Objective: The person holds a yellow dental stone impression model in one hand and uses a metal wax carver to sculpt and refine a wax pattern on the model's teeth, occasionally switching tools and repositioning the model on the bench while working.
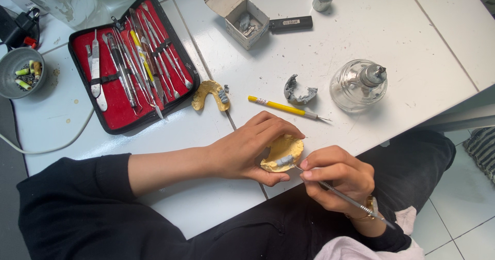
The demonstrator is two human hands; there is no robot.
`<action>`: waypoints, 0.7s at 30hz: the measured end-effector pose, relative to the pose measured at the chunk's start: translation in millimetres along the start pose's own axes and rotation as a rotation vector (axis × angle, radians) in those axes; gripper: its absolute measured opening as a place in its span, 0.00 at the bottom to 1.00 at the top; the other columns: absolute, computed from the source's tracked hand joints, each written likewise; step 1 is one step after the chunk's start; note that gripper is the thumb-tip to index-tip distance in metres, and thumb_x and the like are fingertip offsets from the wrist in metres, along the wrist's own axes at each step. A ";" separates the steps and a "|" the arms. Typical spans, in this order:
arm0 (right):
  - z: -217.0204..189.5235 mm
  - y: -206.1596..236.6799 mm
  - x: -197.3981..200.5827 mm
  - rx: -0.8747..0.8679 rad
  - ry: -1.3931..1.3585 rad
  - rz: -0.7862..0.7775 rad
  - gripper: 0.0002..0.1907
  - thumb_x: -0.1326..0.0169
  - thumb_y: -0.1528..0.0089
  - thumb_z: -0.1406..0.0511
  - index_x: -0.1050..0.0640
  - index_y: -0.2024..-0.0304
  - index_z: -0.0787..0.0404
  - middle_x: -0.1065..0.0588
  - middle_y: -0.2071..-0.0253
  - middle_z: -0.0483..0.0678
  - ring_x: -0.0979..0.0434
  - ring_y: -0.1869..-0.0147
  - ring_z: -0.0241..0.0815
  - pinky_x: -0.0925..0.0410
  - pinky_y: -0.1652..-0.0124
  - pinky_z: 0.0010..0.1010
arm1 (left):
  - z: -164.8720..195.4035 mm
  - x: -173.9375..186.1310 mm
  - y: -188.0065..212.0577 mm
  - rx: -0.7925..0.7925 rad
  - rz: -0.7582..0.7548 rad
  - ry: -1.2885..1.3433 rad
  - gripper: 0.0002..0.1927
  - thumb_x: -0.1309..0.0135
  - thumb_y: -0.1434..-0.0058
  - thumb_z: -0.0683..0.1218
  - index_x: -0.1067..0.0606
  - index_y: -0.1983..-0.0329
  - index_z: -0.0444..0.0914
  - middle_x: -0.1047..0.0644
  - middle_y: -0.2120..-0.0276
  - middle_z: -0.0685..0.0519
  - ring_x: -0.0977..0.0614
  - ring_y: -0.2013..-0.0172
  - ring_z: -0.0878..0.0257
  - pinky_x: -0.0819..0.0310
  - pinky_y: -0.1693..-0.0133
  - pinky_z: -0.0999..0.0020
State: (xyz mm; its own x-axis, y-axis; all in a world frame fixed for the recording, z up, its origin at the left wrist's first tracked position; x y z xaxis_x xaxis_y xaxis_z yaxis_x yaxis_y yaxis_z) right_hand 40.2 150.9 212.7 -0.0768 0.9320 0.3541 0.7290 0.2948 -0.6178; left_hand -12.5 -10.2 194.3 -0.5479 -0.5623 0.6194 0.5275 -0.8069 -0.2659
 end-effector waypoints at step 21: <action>6.7 6.8 -4.6 0.071 -0.018 0.061 0.18 0.33 0.45 0.76 0.26 0.58 0.59 0.20 0.57 0.54 0.14 0.50 0.48 0.18 0.51 0.34 | -11.1 -9.7 2.6 0.050 -0.033 -0.048 0.37 0.41 0.39 0.64 0.33 0.32 0.42 0.27 0.38 0.48 0.31 0.36 0.47 0.37 0.34 0.49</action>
State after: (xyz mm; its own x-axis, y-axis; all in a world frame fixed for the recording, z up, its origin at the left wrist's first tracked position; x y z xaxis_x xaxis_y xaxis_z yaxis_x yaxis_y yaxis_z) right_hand 40.9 149.9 202.2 -0.0467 0.9522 0.3018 0.6829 0.2510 -0.6860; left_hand -13.0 -8.8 179.4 -0.5348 -0.5252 0.6619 0.5421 -0.8142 -0.2080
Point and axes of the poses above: each hand's wrist, its own y-axis away from the middle knuckle, its own x-axis out of the back of the hand, z = x × y, the point moved 8 cm from there along -y, towards the middle knuckle
